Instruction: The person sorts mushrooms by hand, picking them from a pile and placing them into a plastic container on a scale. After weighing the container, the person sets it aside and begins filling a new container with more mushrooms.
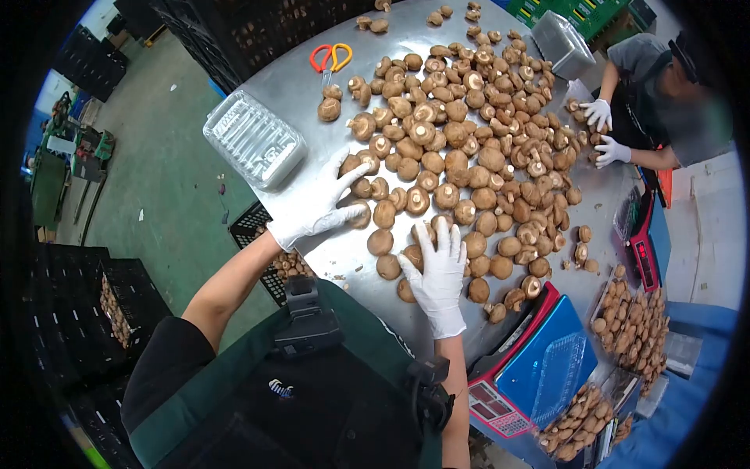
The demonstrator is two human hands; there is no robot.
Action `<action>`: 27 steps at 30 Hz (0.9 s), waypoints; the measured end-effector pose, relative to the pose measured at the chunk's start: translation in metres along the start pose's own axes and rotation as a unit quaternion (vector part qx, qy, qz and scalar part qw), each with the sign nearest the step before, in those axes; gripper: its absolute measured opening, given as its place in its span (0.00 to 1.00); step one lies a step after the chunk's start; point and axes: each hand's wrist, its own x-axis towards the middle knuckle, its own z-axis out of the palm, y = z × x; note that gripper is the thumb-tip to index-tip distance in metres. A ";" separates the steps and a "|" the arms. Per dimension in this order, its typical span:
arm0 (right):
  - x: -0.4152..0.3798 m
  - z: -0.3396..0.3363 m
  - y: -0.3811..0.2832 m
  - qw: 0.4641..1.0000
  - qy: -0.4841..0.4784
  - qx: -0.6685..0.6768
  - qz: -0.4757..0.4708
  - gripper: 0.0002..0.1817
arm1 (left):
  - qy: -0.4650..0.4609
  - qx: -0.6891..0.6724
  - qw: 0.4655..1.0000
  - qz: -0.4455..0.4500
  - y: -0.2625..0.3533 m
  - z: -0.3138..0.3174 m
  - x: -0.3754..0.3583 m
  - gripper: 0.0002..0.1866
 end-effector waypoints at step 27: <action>-0.075 0.002 -0.014 0.996 0.088 -0.028 0.018 0.33 | 0.024 0.050 0.991 0.123 -0.013 0.005 -0.011 0.42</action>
